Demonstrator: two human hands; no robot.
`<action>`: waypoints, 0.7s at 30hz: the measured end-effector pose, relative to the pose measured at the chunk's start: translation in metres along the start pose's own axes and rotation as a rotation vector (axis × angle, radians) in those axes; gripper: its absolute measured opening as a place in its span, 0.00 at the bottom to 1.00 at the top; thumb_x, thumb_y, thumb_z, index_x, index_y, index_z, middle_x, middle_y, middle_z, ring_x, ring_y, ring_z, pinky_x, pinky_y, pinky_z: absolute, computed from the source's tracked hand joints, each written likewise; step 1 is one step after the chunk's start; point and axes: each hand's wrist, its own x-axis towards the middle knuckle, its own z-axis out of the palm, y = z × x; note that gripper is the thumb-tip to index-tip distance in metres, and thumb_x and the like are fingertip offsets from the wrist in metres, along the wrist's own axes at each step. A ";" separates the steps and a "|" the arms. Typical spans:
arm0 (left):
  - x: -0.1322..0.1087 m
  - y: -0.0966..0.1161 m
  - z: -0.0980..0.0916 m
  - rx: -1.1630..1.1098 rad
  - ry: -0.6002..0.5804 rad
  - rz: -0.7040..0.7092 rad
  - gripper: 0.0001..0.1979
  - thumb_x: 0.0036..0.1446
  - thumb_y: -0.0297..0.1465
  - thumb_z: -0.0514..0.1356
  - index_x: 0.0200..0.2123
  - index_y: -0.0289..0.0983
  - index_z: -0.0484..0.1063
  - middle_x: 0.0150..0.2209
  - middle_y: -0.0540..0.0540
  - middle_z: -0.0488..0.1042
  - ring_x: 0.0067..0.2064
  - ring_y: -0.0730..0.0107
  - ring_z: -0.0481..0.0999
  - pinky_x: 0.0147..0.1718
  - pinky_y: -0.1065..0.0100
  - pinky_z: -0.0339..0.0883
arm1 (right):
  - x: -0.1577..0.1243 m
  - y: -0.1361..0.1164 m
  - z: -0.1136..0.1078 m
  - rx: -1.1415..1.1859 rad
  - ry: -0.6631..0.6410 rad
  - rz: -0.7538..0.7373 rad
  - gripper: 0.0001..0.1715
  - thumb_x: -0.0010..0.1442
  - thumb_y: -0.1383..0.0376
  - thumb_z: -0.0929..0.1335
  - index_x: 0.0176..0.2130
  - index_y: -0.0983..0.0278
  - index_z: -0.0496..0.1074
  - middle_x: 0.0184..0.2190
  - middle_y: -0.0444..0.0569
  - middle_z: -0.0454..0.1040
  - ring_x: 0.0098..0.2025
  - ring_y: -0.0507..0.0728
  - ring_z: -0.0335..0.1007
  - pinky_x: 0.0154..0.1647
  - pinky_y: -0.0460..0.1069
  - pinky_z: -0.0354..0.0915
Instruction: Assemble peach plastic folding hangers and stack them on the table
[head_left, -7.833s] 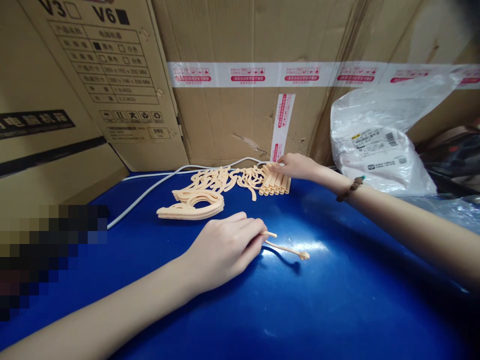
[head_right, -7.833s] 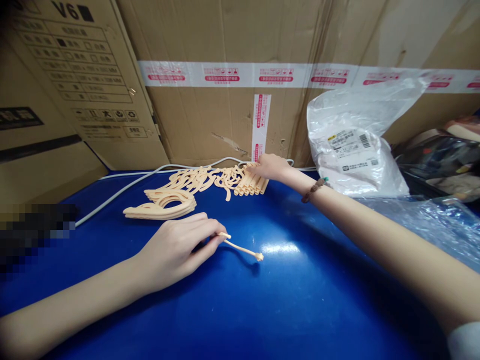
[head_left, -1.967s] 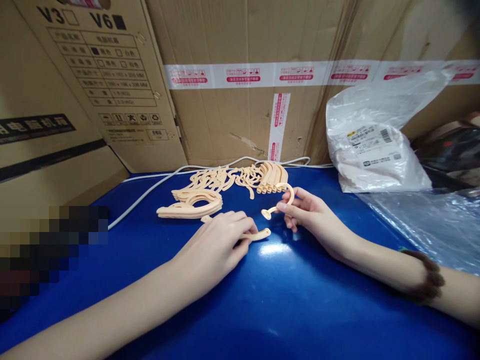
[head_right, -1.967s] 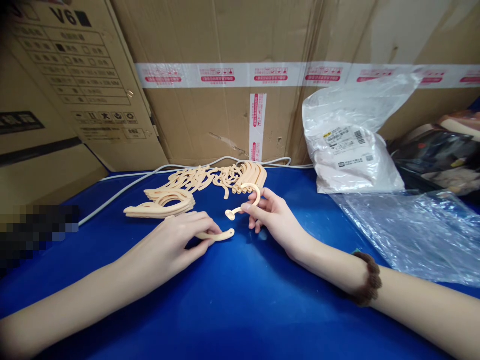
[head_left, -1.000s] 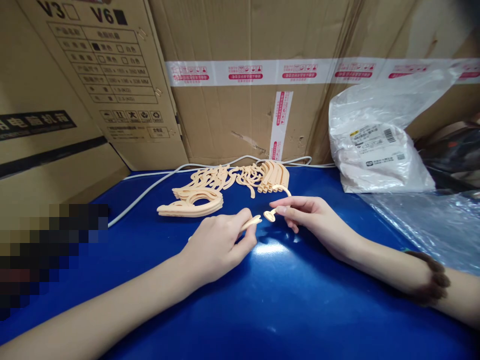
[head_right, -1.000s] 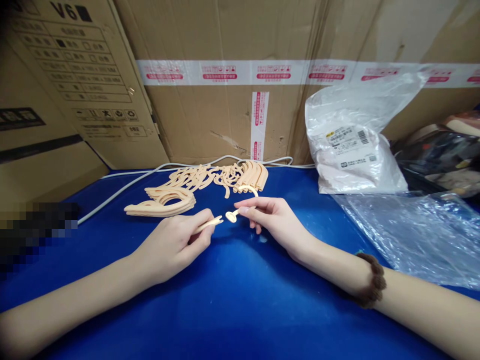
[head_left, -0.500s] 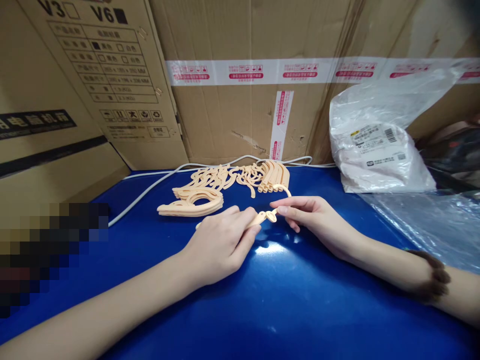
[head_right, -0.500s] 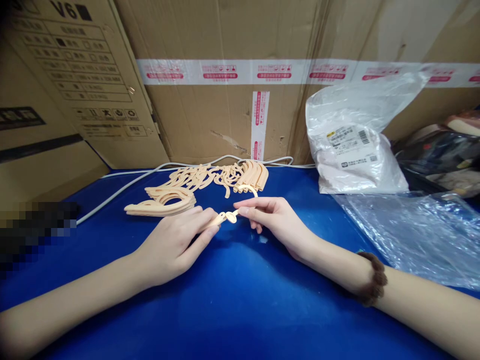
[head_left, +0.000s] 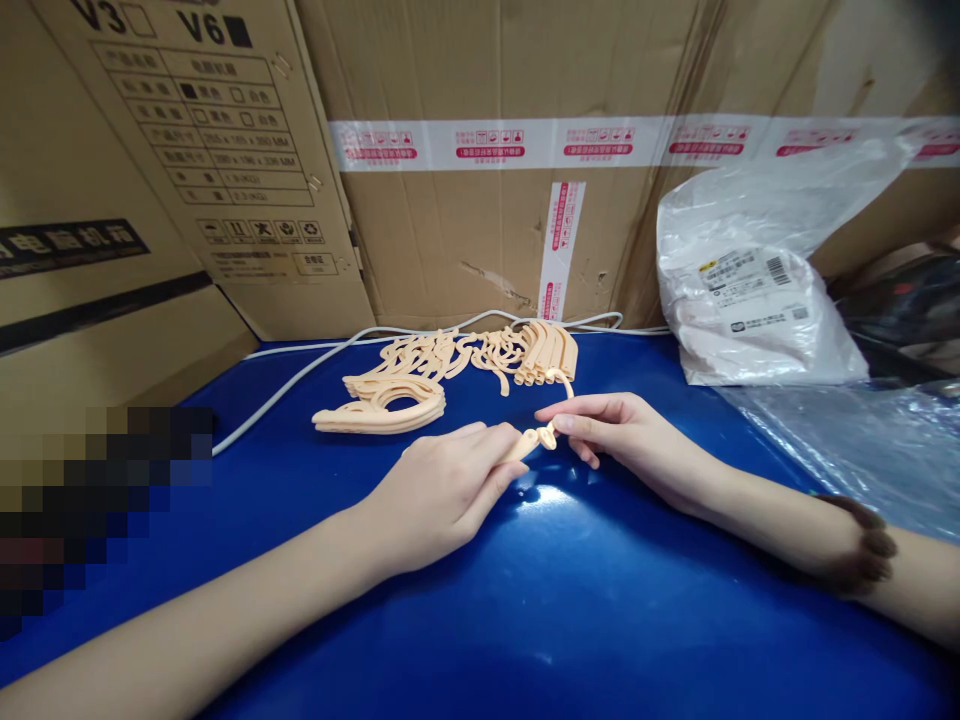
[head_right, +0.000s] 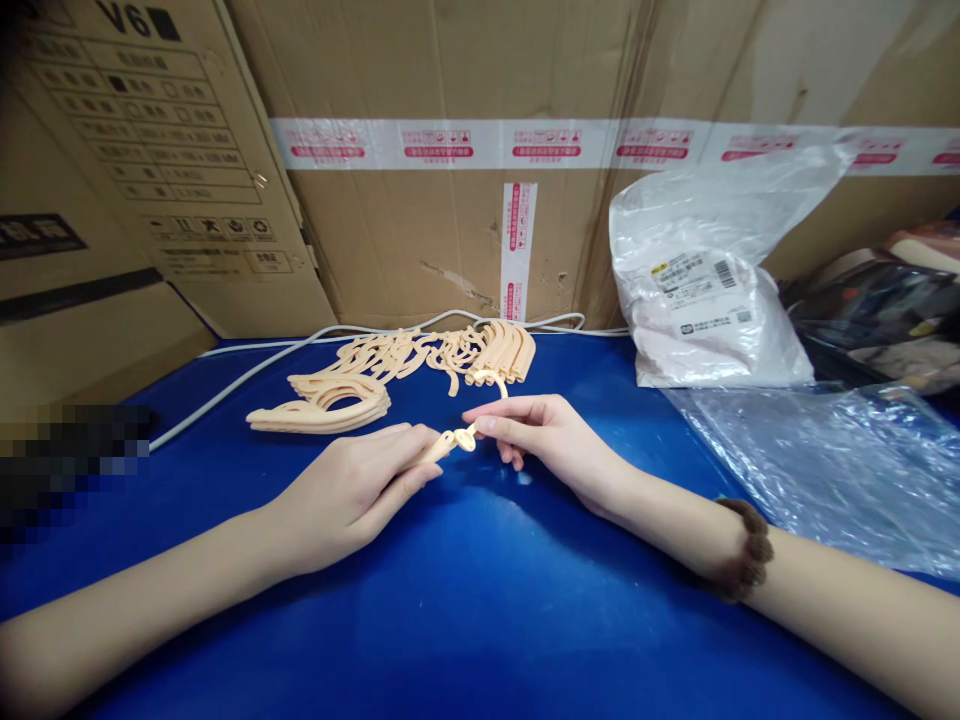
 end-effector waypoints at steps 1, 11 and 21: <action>0.000 0.000 0.000 -0.001 0.000 -0.002 0.12 0.69 0.34 0.44 0.38 0.37 0.63 0.33 0.50 0.70 0.34 0.68 0.68 0.32 0.67 0.59 | 0.000 0.000 0.000 -0.001 -0.001 -0.001 0.16 0.53 0.57 0.73 0.40 0.63 0.80 0.21 0.42 0.69 0.23 0.47 0.58 0.24 0.45 0.55; 0.000 -0.001 0.004 -0.033 0.125 0.093 0.07 0.68 0.30 0.49 0.44 0.37 0.65 0.41 0.49 0.75 0.40 0.69 0.74 0.38 0.69 0.65 | 0.000 0.001 0.000 -0.023 -0.056 -0.048 0.15 0.55 0.57 0.72 0.39 0.64 0.79 0.27 0.44 0.74 0.24 0.47 0.62 0.25 0.45 0.60; -0.003 -0.005 0.008 0.153 0.229 0.199 0.12 0.68 0.31 0.48 0.47 0.33 0.68 0.36 0.45 0.76 0.34 0.65 0.75 0.33 0.65 0.67 | -0.002 -0.003 0.001 -0.096 -0.057 -0.042 0.15 0.55 0.56 0.71 0.36 0.66 0.77 0.19 0.40 0.67 0.22 0.48 0.60 0.26 0.46 0.58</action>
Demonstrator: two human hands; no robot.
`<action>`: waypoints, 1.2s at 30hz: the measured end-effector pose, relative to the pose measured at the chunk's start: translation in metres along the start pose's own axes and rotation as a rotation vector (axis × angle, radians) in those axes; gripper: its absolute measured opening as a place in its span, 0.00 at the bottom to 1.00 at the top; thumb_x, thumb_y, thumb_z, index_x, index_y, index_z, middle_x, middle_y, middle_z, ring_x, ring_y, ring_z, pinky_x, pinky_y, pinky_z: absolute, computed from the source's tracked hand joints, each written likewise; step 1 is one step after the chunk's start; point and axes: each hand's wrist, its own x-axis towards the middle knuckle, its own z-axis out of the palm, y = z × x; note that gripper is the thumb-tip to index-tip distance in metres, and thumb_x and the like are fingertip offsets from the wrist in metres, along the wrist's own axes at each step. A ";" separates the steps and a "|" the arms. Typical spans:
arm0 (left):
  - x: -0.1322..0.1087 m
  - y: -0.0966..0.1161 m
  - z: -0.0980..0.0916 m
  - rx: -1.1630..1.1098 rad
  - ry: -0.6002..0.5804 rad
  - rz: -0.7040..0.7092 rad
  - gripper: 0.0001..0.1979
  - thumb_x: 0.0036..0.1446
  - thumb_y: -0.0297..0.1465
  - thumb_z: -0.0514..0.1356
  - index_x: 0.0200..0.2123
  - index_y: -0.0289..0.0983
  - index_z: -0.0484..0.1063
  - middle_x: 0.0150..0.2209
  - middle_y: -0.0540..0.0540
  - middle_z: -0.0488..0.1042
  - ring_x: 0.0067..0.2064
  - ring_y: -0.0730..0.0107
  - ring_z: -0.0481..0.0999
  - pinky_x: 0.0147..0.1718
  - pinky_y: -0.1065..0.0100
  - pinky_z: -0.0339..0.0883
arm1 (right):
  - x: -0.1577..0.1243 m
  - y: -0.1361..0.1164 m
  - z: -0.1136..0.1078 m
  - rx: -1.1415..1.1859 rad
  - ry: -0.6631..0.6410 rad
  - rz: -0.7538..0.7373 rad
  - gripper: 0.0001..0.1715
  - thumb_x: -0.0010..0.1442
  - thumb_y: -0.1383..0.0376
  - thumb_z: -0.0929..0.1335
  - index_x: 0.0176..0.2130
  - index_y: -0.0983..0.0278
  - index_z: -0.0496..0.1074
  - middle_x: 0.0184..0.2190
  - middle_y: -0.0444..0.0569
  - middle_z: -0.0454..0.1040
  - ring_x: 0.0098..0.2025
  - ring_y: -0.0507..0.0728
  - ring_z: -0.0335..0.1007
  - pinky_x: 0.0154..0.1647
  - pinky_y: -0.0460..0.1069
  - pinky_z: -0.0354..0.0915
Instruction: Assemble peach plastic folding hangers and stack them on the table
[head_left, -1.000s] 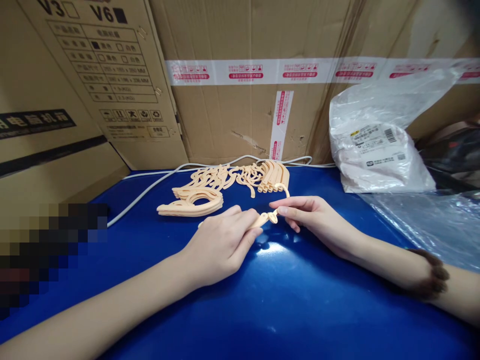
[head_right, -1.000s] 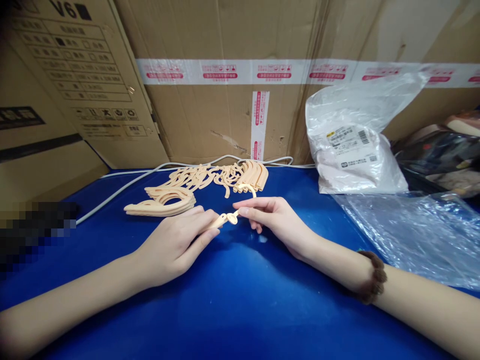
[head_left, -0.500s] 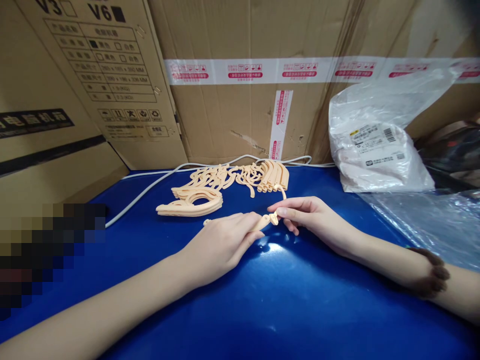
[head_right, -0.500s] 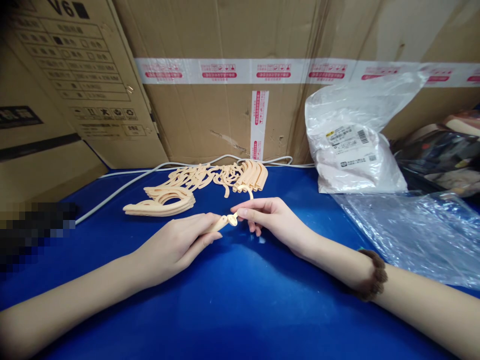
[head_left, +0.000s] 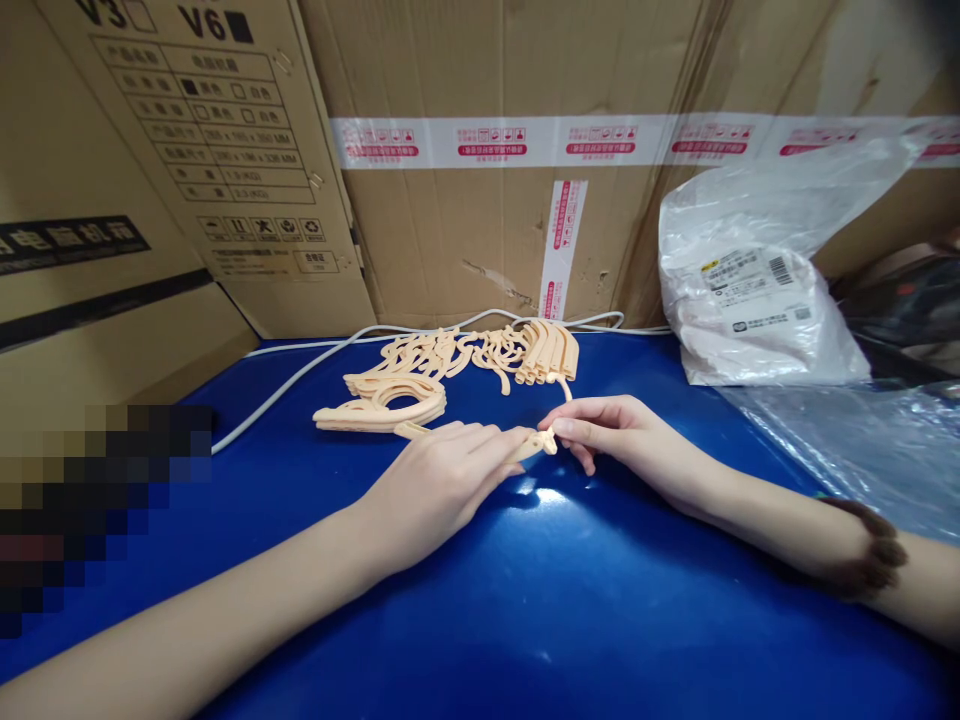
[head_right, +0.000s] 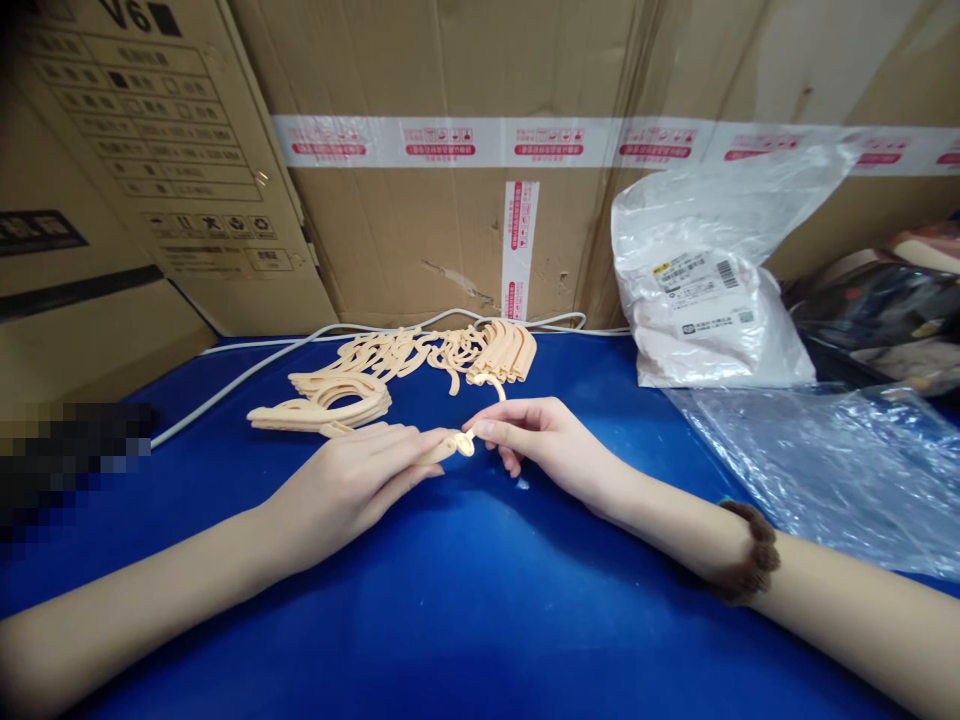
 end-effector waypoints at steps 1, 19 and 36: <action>0.000 0.001 0.000 0.018 -0.007 0.015 0.13 0.68 0.31 0.48 0.47 0.33 0.68 0.35 0.45 0.76 0.33 0.65 0.74 0.32 0.65 0.67 | 0.000 -0.001 0.000 -0.008 -0.001 0.004 0.16 0.55 0.56 0.71 0.36 0.66 0.77 0.18 0.39 0.66 0.22 0.48 0.59 0.26 0.46 0.58; 0.005 0.006 -0.006 -0.194 -0.081 -0.157 0.11 0.68 0.30 0.48 0.47 0.35 0.67 0.44 0.45 0.77 0.43 0.67 0.76 0.40 0.67 0.69 | 0.001 -0.001 -0.001 0.059 -0.035 0.004 0.16 0.56 0.56 0.71 0.36 0.67 0.75 0.24 0.42 0.66 0.23 0.47 0.58 0.26 0.45 0.59; 0.000 0.002 -0.001 0.063 0.010 -0.015 0.14 0.68 0.31 0.47 0.47 0.32 0.69 0.35 0.45 0.76 0.33 0.67 0.75 0.32 0.67 0.68 | 0.002 -0.004 -0.001 -0.026 -0.050 0.004 0.18 0.54 0.52 0.71 0.31 0.66 0.74 0.19 0.41 0.66 0.22 0.48 0.59 0.26 0.46 0.60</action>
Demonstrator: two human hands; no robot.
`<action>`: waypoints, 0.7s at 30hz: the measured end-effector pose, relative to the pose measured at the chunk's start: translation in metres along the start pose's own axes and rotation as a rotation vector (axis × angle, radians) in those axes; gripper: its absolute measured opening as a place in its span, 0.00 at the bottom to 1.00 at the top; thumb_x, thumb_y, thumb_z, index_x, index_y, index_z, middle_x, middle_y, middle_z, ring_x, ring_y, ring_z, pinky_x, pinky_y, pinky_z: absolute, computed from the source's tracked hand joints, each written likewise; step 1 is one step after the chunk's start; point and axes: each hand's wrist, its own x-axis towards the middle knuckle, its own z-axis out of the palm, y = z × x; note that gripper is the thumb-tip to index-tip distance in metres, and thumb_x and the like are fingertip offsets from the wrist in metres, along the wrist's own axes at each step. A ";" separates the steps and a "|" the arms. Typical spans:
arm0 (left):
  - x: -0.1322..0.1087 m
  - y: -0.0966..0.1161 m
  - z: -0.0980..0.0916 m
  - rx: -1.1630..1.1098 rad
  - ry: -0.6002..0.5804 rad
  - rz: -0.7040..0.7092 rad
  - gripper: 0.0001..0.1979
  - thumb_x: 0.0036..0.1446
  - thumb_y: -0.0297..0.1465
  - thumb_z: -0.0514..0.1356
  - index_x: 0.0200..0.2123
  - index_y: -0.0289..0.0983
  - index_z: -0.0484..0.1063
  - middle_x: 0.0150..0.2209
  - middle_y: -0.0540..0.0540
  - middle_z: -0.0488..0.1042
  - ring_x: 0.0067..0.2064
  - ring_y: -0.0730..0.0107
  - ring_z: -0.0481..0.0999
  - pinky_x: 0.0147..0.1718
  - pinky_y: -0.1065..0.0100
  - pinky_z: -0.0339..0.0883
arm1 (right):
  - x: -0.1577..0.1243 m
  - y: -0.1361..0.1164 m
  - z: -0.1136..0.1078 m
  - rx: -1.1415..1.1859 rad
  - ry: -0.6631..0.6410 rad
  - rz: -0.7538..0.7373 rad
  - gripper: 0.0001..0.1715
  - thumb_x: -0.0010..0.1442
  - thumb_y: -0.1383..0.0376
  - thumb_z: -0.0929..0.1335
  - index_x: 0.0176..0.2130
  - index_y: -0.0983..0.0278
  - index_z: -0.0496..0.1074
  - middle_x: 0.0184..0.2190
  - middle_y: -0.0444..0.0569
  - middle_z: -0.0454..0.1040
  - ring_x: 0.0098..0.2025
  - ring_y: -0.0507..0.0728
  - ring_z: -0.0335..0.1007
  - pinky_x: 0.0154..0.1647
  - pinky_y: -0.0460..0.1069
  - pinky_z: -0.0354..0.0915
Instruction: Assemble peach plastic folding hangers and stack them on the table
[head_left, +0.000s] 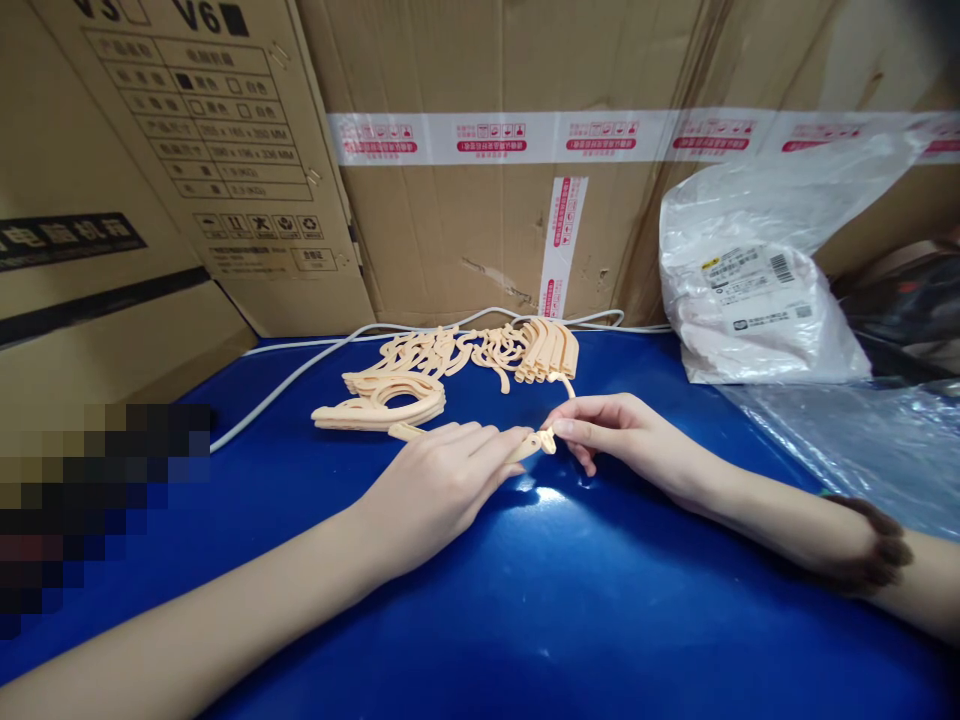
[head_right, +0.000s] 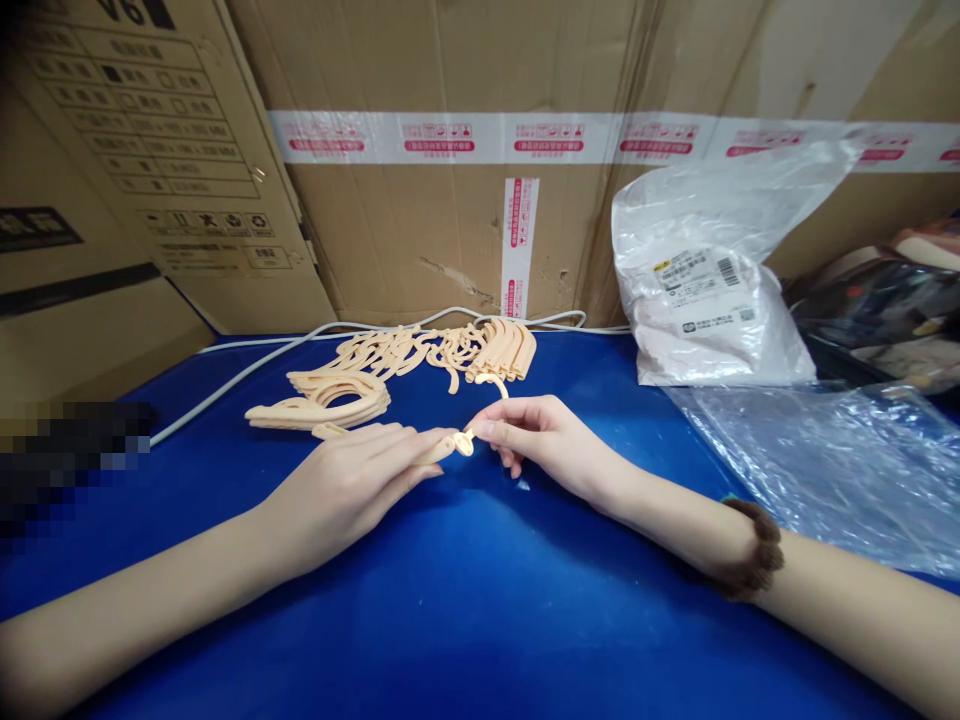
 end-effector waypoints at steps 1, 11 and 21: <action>0.000 0.000 0.000 0.012 0.006 0.008 0.14 0.68 0.31 0.47 0.47 0.31 0.69 0.34 0.45 0.76 0.33 0.67 0.75 0.32 0.66 0.68 | 0.000 0.000 0.000 -0.004 -0.001 -0.002 0.18 0.54 0.52 0.71 0.31 0.66 0.74 0.19 0.40 0.66 0.22 0.48 0.59 0.25 0.46 0.60; -0.001 -0.001 0.002 0.073 -0.038 0.013 0.14 0.68 0.31 0.48 0.48 0.32 0.69 0.33 0.46 0.76 0.32 0.66 0.73 0.31 0.66 0.66 | -0.002 0.003 -0.001 -0.060 0.045 -0.023 0.18 0.54 0.52 0.71 0.33 0.66 0.75 0.24 0.43 0.70 0.22 0.48 0.60 0.23 0.45 0.60; 0.000 -0.001 0.001 0.088 -0.011 0.026 0.17 0.69 0.33 0.45 0.48 0.32 0.69 0.33 0.45 0.76 0.32 0.68 0.74 0.31 0.68 0.66 | -0.001 0.002 -0.002 -0.054 0.035 -0.008 0.20 0.53 0.50 0.71 0.32 0.65 0.74 0.22 0.43 0.67 0.22 0.48 0.58 0.24 0.46 0.59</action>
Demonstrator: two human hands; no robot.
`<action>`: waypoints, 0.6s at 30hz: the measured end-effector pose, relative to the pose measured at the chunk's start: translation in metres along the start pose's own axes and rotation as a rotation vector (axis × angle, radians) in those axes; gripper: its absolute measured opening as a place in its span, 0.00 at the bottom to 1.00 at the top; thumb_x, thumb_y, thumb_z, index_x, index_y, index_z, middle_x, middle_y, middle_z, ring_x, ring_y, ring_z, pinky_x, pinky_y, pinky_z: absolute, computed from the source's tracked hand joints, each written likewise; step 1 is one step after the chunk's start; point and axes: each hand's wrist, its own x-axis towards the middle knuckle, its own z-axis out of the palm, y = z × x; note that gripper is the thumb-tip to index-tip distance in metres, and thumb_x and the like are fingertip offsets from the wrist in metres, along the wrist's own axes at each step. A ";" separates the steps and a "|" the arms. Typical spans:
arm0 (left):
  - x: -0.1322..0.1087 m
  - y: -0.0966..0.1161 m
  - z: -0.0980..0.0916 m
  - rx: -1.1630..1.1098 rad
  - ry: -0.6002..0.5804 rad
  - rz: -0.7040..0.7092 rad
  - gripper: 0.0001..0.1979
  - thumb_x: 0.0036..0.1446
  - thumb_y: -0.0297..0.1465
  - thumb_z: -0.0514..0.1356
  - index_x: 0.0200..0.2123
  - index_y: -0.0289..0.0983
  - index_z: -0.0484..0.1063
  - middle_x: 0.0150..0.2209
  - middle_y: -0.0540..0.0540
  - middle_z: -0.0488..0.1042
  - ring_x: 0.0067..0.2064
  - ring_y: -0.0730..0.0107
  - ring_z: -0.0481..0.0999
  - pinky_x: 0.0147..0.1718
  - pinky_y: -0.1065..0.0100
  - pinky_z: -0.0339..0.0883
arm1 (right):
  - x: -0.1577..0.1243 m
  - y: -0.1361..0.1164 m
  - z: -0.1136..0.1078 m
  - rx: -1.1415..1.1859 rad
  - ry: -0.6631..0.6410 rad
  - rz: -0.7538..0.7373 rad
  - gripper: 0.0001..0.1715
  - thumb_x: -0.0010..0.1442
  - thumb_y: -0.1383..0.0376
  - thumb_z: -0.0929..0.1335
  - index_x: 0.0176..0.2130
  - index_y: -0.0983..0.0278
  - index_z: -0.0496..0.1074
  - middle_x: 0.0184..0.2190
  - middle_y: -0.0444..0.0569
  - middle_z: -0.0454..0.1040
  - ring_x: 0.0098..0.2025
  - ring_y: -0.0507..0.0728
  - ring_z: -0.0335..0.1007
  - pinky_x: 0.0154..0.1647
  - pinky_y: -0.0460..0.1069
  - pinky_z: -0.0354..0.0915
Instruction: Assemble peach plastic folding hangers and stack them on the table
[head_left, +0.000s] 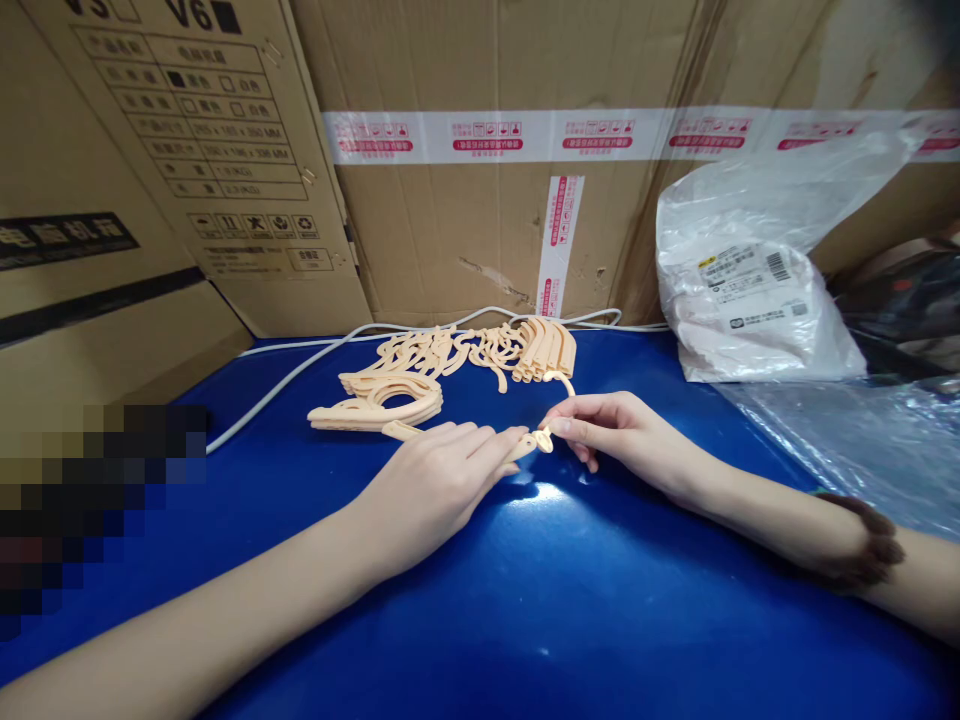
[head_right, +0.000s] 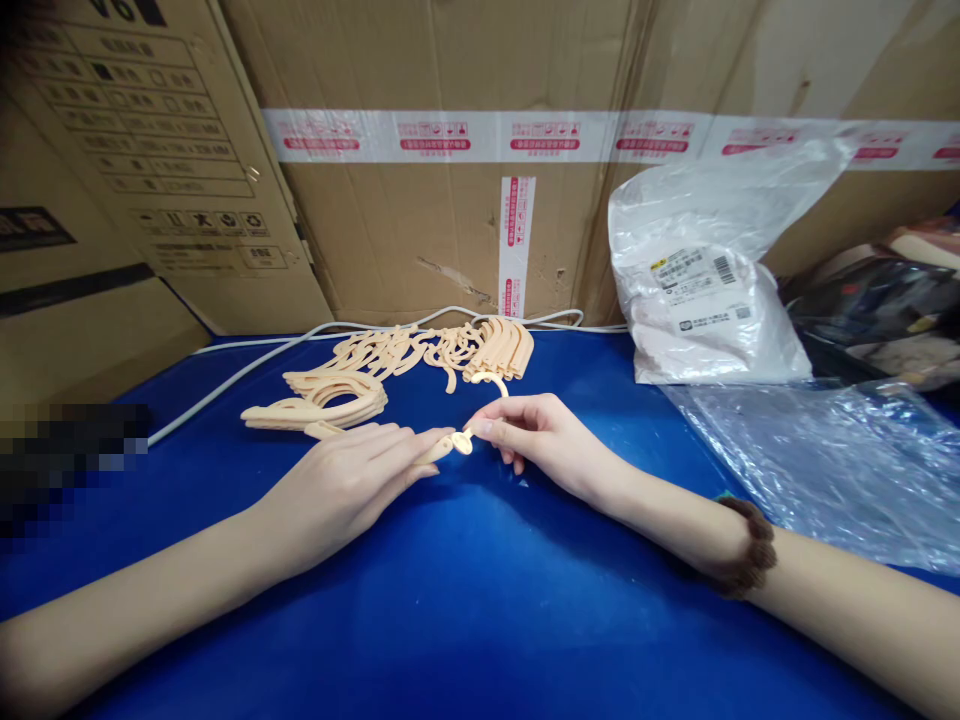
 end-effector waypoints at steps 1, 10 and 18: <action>0.000 0.000 0.000 -0.001 0.009 0.005 0.16 0.69 0.33 0.45 0.48 0.32 0.69 0.33 0.45 0.76 0.31 0.68 0.73 0.31 0.67 0.67 | 0.000 0.000 0.000 0.000 -0.004 0.004 0.20 0.53 0.50 0.70 0.32 0.65 0.75 0.22 0.43 0.67 0.23 0.48 0.58 0.24 0.46 0.59; -0.001 -0.001 0.001 0.014 0.013 0.034 0.15 0.69 0.31 0.46 0.50 0.30 0.68 0.32 0.45 0.75 0.31 0.66 0.73 0.30 0.66 0.67 | 0.000 0.001 0.001 -0.002 -0.011 0.002 0.19 0.54 0.51 0.70 0.33 0.66 0.75 0.21 0.42 0.67 0.23 0.48 0.59 0.24 0.45 0.59; 0.000 0.001 0.002 0.035 0.000 0.037 0.14 0.68 0.30 0.49 0.49 0.30 0.68 0.33 0.44 0.76 0.32 0.64 0.74 0.31 0.65 0.66 | 0.000 -0.001 0.002 -0.019 0.014 -0.008 0.18 0.54 0.53 0.71 0.33 0.66 0.76 0.21 0.42 0.67 0.22 0.48 0.59 0.22 0.45 0.59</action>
